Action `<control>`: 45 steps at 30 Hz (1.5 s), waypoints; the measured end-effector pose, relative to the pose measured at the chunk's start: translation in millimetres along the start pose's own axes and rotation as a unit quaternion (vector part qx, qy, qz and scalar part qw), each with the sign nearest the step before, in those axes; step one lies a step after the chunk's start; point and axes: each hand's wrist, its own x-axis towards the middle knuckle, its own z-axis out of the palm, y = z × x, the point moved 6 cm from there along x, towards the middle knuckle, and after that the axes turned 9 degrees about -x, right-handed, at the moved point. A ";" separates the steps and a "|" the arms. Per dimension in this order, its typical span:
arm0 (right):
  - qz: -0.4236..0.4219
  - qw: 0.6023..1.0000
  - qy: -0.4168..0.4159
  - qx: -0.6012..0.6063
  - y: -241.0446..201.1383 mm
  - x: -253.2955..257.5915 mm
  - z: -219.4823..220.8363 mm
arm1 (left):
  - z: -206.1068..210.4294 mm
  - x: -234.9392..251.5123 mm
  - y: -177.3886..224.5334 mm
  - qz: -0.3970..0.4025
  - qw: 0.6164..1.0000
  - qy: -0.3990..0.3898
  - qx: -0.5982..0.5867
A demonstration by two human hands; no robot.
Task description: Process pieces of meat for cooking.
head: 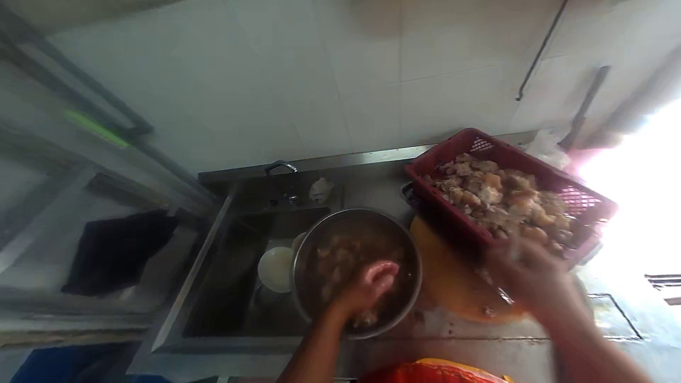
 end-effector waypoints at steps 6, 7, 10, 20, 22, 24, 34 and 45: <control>0.098 0.962 0.057 -0.249 34.4 69.9 -73.7 | -10.3 -12.5 -97.3 -0.144 0.884 -0.158 0.415; 0.088 0.964 0.058 -0.245 32.0 65.7 -70.7 | -2.3 -12.3 -98.2 -0.149 0.869 -0.167 0.442; 0.046 0.983 0.011 -0.179 24.2 32.8 -31.9 | 5.0 -10.4 -99.2 -0.195 0.875 -0.152 0.415; 0.048 0.949 -0.311 -0.004 22.2 -74.2 111.3 | -2.7 -25.2 -58.1 -0.090 0.886 0.028 -0.453; 0.013 0.949 -0.315 -0.004 9.6 -73.3 117.9 | 6.6 -21.7 -43.2 -0.049 0.849 0.015 -0.527; -0.012 0.952 -0.305 -0.002 -4.5 -68.3 118.1 | 14.3 -19.6 -27.2 -0.017 0.836 -0.010 -0.548; 0.316 0.925 -0.118 0.177 126.4 -135.1 53.2 | 65.3 14.5 7.1 0.130 0.987 0.055 -0.083; 0.406 0.901 0.071 0.133 244.7 -132.0 14.1 | 177.8 77.4 -19.7 0.160 0.952 0.024 0.260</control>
